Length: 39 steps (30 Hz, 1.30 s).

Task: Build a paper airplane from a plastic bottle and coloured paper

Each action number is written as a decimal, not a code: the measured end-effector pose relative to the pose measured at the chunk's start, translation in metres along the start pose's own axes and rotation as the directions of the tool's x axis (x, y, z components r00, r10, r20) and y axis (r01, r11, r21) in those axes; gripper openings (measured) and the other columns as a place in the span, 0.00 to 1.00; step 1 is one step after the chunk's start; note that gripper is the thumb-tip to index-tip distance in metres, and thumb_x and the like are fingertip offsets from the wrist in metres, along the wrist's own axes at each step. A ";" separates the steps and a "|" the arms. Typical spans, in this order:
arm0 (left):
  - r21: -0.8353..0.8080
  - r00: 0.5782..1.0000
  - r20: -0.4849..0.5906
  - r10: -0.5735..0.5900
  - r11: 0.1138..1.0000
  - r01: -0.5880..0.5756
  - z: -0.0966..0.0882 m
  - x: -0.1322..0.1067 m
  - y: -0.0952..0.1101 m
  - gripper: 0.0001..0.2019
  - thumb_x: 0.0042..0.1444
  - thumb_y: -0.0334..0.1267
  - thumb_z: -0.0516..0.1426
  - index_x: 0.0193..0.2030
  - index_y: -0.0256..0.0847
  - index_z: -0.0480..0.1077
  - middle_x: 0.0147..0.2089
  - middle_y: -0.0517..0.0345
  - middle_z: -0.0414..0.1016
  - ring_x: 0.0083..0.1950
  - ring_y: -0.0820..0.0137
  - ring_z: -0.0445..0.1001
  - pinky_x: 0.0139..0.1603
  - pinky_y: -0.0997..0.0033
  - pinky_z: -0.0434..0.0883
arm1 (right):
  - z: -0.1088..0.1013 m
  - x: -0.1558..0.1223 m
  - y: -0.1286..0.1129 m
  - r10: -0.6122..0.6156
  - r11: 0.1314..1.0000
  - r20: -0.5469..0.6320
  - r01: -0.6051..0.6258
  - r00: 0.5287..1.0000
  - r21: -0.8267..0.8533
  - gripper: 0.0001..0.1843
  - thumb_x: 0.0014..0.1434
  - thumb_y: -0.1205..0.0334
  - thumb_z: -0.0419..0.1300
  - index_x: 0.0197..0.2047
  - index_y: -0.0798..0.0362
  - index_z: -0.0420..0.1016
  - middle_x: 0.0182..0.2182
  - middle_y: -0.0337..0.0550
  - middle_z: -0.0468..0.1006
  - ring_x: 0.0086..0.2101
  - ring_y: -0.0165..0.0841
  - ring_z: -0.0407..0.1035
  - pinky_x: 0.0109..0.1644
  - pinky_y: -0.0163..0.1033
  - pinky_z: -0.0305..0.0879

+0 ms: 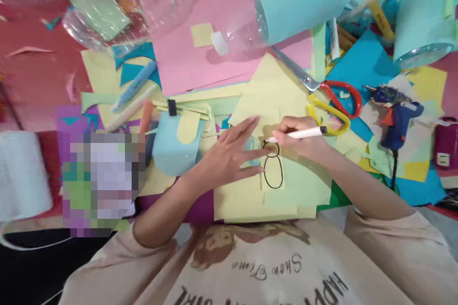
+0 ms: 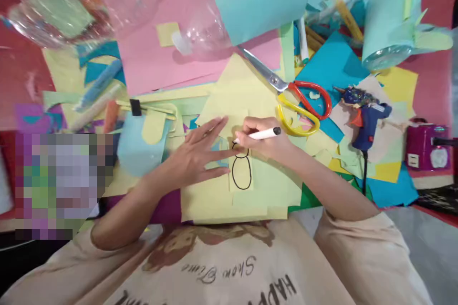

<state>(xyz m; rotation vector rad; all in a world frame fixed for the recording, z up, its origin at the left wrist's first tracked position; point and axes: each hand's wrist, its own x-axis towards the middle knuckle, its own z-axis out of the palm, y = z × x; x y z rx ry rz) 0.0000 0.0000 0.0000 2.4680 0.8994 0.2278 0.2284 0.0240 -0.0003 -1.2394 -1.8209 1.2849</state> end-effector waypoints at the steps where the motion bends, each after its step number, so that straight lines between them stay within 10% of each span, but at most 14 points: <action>1: -0.005 1.000 0.008 -0.007 1.000 0.007 -0.001 0.000 0.000 0.22 0.62 0.50 0.54 0.63 0.56 0.67 0.76 0.45 0.39 0.74 0.47 0.48 0.65 0.44 0.60 | 0.001 0.000 -0.001 0.005 1.000 0.005 -0.005 1.000 -0.001 0.18 0.58 0.59 0.60 0.21 0.53 0.60 0.14 0.29 0.57 0.18 0.20 0.48 0.19 0.30 0.44; 39: 0.034 0.998 -0.066 -0.006 0.999 0.008 0.008 -0.002 -0.003 0.20 0.62 0.50 0.55 0.60 0.56 0.69 0.77 0.52 0.36 0.75 0.49 0.47 0.67 0.44 0.58 | 0.004 0.002 -0.006 0.067 0.997 -0.043 -0.068 0.997 -0.030 0.12 0.60 0.54 0.61 0.31 0.53 0.70 0.19 0.32 0.68 0.19 0.23 0.59 0.23 0.30 0.55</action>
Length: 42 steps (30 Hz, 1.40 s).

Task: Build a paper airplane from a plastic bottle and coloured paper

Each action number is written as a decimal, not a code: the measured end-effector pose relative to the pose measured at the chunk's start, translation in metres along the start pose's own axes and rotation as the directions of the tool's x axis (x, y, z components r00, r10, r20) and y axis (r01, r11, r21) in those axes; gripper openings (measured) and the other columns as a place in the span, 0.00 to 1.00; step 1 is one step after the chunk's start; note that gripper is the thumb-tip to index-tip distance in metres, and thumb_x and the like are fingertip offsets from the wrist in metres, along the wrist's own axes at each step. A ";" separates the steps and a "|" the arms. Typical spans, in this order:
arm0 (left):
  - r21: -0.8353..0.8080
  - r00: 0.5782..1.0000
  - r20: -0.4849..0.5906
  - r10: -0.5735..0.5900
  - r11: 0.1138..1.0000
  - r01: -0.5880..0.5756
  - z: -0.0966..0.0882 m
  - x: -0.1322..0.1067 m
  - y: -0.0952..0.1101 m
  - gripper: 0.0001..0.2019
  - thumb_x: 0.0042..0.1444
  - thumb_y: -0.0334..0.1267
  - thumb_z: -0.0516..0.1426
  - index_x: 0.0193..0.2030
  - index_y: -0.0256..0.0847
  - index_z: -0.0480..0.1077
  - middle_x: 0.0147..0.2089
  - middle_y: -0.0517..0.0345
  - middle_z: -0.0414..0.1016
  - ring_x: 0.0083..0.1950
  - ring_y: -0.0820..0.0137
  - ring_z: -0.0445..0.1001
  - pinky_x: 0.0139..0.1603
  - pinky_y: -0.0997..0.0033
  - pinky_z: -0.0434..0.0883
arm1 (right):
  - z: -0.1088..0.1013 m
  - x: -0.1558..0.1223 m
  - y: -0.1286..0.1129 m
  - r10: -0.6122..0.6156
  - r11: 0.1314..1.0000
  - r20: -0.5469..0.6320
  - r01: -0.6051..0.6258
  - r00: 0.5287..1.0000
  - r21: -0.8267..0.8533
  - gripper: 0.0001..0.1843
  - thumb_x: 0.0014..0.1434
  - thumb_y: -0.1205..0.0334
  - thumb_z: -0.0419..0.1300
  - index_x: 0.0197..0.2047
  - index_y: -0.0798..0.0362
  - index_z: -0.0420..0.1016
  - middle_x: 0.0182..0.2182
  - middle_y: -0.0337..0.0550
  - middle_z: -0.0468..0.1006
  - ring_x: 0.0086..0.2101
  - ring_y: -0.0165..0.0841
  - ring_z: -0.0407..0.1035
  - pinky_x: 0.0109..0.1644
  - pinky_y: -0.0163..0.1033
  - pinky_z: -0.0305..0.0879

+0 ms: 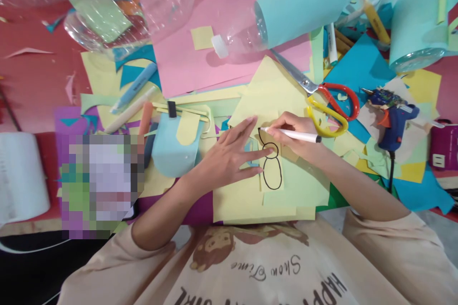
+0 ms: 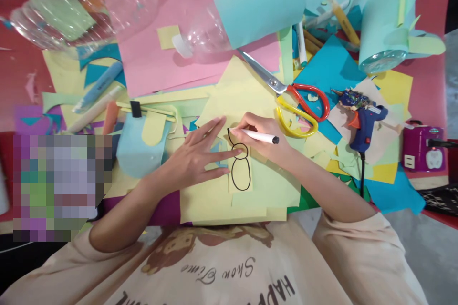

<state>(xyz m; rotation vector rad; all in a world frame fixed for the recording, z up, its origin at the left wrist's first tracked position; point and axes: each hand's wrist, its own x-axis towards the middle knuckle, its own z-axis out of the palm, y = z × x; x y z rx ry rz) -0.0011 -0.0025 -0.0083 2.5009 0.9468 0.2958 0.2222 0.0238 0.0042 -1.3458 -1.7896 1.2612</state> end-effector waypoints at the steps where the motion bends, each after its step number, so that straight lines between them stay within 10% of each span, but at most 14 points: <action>1: 0.001 1.000 0.001 -0.001 1.000 0.001 0.000 0.000 0.000 0.20 0.62 0.50 0.55 0.60 0.56 0.69 0.77 0.52 0.36 0.75 0.49 0.47 0.67 0.44 0.58 | 0.000 0.000 0.000 -0.001 1.000 -0.003 0.001 1.000 0.006 0.12 0.60 0.54 0.61 0.31 0.53 0.70 0.19 0.32 0.68 0.19 0.23 0.59 0.23 0.30 0.55; 42: -0.029 1.000 0.010 -0.002 1.000 0.002 -0.002 0.001 -0.001 0.21 0.61 0.47 0.57 0.61 0.59 0.67 0.77 0.53 0.35 0.74 0.49 0.48 0.66 0.43 0.59 | 0.004 0.000 0.006 0.056 0.997 -0.155 -0.048 0.986 0.056 0.13 0.61 0.50 0.60 0.34 0.50 0.65 0.25 0.33 0.72 0.19 0.24 0.68 0.22 0.31 0.63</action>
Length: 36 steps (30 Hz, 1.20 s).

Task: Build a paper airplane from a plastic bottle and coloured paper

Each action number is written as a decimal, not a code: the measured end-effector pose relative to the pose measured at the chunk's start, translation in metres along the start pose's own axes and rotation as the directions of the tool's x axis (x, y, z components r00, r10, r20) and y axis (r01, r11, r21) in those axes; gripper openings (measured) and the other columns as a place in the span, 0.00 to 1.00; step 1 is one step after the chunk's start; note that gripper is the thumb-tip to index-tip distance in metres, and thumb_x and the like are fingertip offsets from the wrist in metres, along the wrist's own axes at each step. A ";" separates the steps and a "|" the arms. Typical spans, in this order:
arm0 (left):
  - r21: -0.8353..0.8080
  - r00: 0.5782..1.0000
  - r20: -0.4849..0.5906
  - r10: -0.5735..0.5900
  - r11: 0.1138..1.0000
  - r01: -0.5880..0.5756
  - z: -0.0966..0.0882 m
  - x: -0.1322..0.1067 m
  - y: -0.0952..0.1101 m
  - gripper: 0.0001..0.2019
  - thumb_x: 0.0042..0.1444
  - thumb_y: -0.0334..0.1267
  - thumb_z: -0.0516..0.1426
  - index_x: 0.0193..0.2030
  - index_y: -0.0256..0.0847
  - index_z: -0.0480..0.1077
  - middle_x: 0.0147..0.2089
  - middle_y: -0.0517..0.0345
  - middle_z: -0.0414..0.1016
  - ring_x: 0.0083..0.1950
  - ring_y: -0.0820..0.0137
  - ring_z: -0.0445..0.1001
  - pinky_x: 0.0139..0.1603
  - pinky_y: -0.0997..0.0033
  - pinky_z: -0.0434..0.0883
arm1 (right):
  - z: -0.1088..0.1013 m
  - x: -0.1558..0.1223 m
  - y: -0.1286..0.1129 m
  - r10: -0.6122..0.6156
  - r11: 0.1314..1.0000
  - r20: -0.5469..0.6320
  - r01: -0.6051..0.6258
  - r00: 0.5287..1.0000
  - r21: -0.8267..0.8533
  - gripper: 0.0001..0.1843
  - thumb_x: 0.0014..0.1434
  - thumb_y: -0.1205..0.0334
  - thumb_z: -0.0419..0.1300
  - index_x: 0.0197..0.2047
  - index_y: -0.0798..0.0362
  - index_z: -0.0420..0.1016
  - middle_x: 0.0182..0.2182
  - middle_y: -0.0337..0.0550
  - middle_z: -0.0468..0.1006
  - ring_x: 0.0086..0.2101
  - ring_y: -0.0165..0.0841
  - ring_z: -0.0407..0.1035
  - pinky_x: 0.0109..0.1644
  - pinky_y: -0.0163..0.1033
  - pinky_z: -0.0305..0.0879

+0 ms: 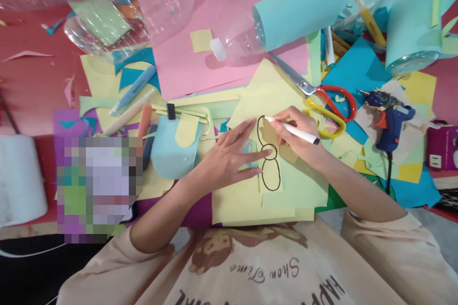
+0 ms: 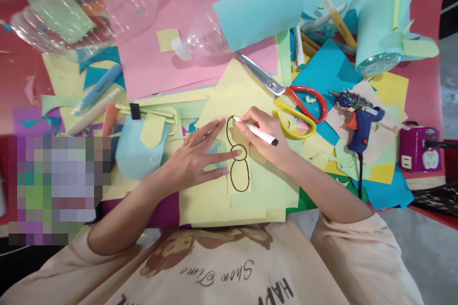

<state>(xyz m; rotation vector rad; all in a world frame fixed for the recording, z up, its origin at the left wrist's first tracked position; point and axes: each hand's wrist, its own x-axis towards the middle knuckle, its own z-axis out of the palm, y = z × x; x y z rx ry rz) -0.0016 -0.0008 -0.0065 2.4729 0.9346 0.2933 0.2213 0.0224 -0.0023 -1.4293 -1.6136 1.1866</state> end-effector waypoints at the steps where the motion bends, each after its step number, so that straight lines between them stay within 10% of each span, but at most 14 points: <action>1: -0.001 1.000 -0.006 0.003 1.000 -0.003 0.000 0.000 0.000 0.21 0.61 0.47 0.57 0.61 0.59 0.67 0.77 0.53 0.35 0.74 0.49 0.48 0.66 0.43 0.60 | 0.000 0.000 0.000 0.001 1.000 -0.002 -0.001 1.000 0.006 0.13 0.62 0.51 0.60 0.33 0.51 0.65 0.24 0.33 0.72 0.19 0.24 0.68 0.21 0.31 0.63; 36: 0.003 1.000 0.021 -0.009 1.000 0.009 -0.003 0.000 0.002 0.21 0.62 0.45 0.57 0.62 0.59 0.67 0.77 0.53 0.34 0.75 0.50 0.47 0.66 0.44 0.60 | -0.012 -0.003 -0.009 0.044 0.999 -0.036 -0.045 0.998 -0.029 0.17 0.62 0.49 0.59 0.30 0.50 0.61 0.18 0.31 0.67 0.17 0.25 0.66 0.21 0.34 0.58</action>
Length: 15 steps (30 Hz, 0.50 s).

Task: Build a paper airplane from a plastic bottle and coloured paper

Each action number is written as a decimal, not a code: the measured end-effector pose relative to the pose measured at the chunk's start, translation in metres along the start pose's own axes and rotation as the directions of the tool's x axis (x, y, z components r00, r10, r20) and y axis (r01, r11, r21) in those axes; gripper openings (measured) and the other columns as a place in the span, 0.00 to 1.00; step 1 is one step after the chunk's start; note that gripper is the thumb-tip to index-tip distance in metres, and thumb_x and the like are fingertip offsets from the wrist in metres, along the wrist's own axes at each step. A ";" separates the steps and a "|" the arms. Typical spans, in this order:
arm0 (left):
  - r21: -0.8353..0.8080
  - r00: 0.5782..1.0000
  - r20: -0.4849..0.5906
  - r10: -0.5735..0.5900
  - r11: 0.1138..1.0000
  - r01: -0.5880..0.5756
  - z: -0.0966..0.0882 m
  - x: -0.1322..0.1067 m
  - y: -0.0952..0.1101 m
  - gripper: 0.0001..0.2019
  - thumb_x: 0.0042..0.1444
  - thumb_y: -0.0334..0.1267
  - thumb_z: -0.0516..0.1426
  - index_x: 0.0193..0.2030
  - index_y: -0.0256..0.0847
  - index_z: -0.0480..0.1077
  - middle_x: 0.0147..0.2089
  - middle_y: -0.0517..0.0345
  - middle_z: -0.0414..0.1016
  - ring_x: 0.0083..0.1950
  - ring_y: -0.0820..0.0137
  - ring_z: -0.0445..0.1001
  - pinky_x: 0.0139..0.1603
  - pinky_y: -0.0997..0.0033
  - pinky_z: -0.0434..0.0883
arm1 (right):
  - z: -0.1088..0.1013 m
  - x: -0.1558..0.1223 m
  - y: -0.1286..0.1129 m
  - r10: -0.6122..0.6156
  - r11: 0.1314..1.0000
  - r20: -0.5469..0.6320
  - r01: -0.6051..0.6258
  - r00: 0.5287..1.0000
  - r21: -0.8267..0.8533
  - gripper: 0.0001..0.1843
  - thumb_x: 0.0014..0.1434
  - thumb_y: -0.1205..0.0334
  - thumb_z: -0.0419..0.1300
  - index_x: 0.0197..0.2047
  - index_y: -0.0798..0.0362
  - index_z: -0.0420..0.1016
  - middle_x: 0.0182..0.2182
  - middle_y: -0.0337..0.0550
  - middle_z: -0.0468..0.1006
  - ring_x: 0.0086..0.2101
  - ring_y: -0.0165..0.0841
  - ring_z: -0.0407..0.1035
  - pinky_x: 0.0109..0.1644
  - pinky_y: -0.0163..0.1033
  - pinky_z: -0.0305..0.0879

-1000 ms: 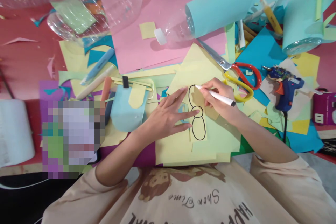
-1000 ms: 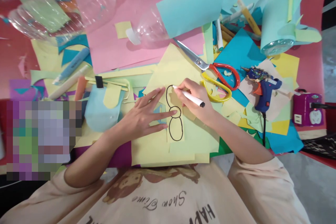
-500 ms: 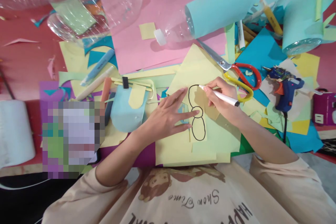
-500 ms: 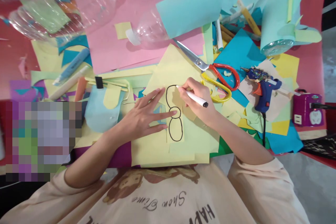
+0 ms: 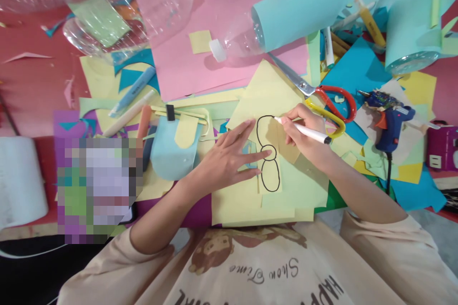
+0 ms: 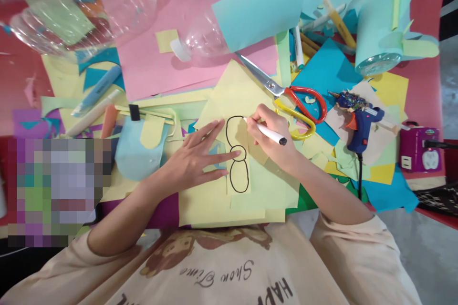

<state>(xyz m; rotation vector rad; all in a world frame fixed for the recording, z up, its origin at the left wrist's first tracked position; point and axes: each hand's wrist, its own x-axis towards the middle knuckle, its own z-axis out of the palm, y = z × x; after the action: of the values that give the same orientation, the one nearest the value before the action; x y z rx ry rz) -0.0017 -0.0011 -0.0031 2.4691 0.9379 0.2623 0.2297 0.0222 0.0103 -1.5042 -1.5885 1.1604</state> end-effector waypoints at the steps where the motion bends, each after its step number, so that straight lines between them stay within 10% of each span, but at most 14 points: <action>1: 0.000 1.000 0.004 -0.002 1.000 0.002 0.000 0.000 0.000 0.21 0.62 0.45 0.57 0.62 0.59 0.67 0.77 0.53 0.34 0.75 0.49 0.47 0.66 0.44 0.60 | 0.000 0.000 0.000 -0.006 1.000 -0.001 0.006 1.000 0.000 0.17 0.62 0.49 0.59 0.29 0.50 0.61 0.18 0.31 0.67 0.16 0.25 0.66 0.21 0.34 0.58; 15: 0.109 0.999 -0.002 0.045 0.993 -0.044 -0.004 0.002 0.001 0.20 0.63 0.49 0.54 0.62 0.58 0.67 0.75 0.52 0.48 0.74 0.52 0.50 0.62 0.51 0.64 | -0.001 0.001 -0.002 -0.024 1.000 -0.014 0.024 1.000 -0.003 0.16 0.63 0.52 0.57 0.28 0.49 0.58 0.15 0.30 0.66 0.16 0.26 0.64 0.20 0.34 0.56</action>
<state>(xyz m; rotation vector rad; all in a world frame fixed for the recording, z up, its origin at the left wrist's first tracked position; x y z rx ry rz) -0.0007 0.0008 0.0007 2.5926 0.9227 0.2374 0.2294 0.0231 0.0121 -1.4882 -1.5957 1.1327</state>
